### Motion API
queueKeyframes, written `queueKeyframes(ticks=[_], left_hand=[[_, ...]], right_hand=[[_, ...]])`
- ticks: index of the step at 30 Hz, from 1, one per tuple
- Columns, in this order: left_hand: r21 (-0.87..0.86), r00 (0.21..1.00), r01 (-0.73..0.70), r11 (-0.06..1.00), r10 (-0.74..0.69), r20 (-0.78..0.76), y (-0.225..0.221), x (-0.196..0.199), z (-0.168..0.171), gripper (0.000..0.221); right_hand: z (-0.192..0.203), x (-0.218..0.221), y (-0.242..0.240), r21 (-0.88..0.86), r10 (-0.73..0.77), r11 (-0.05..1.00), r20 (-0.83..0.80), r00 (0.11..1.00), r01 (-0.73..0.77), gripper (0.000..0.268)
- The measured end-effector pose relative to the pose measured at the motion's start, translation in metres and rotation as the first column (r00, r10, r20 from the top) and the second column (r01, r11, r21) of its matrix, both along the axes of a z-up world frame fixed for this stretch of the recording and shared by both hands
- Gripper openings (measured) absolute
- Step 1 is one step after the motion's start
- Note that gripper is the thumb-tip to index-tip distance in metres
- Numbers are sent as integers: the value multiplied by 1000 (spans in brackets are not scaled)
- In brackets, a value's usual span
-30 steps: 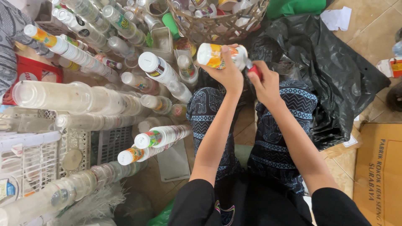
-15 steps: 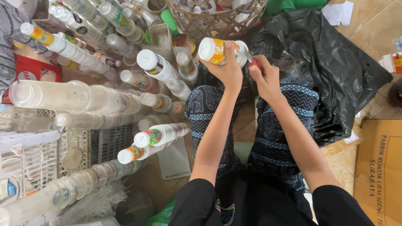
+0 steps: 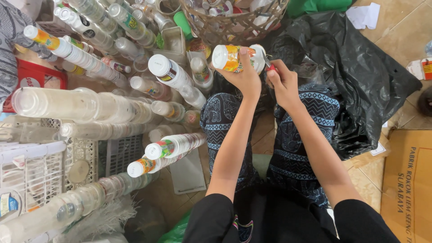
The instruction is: The person removes labels and cleans plastic cups for recycling using a cutter.
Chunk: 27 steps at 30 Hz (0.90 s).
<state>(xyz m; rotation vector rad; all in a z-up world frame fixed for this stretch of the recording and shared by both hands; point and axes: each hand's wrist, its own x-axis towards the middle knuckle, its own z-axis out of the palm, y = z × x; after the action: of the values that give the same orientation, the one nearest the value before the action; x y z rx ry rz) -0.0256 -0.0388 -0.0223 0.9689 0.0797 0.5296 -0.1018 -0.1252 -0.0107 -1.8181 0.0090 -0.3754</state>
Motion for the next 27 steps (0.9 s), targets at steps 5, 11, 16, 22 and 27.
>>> queueKeyframes(ticks=[5, 11, 16, 22, 27], left_hand=[[-54, 999, -5, 999, 3, -37, -2, -3, 12, 66], [-148, 993, -94, 985, 83, -82, 9, 6, 15, 59], [-28, 991, -118, 993, 116, -68, -1, -1, 8, 61], [-129, 1000, -21, 991, 19, -19, 3, 2, 6, 59], [56, 1000, -7, 998, 7, 1, 2, -6, 9, 56]], right_hand=[[7, 4, 5, 14, -11, 1000, -43, 999, 12, 35], [4, 1, 6, 14, 40, 999, -94, 995, -38, 34], [14, 2, 1, 6, 21, 1000, -95, 995, -21, 33], [1, -5, -11, 6, 47, 999, -74, 996, -46, 33], [5, -4, -9, 15, 31, 999, -67, 997, -31, 35]])
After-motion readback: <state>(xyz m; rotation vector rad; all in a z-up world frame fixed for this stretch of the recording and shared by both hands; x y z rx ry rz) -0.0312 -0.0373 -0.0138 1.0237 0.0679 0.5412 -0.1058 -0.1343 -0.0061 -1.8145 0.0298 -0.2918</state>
